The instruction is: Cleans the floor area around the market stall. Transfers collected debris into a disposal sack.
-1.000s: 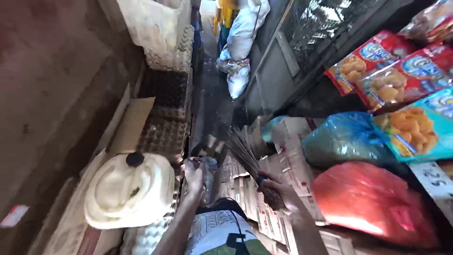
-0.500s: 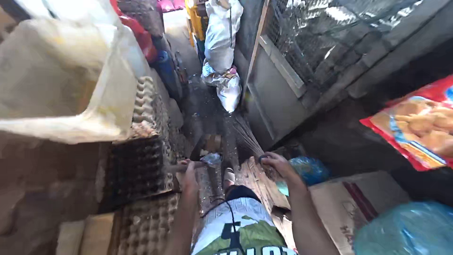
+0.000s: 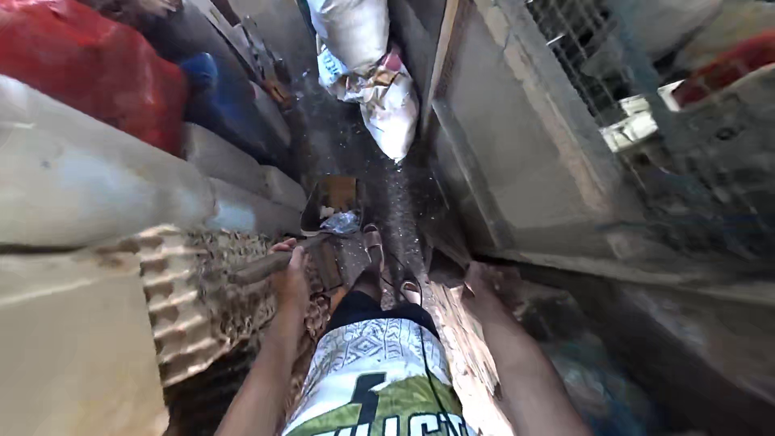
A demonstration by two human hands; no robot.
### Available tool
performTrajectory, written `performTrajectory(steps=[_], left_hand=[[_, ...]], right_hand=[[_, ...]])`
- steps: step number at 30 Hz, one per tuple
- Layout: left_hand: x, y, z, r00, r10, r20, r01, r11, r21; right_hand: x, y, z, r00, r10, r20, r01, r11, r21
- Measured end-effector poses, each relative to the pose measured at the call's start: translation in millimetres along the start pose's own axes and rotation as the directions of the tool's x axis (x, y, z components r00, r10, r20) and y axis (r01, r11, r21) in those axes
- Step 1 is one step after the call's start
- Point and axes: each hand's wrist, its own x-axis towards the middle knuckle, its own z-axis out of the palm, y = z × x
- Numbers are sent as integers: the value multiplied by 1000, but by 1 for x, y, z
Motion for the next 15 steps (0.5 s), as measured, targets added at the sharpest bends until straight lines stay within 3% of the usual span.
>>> performTrajectory(steps=[2, 5, 9, 11, 12, 15], left_hand=[[54, 6, 32, 999, -9, 31, 8, 1000, 14], [127, 22, 77, 998, -7, 54, 4, 999, 52], [188, 50, 123, 996, -79, 47, 77, 996, 43], [211, 72, 146, 995, -88, 55, 86, 996, 35], [220, 84, 157, 994, -90, 59, 89, 996, 28], [247, 135, 189, 993, -56, 106, 59, 998, -24]], right_hand=[[3, -2, 2, 999, 37, -13, -38, 994, -100], [3, -16, -17, 989, 122, 81, -98, 962, -257], [23, -12, -2, 965, 239, 104, -208, 947, -245], [37, -43, -20, 939, 283, 194, -278, 959, -56], [46, -71, -44, 934, 265, 239, -302, 944, 133], [78, -196, -126, 968, 89, 235, -227, 712, 664]])
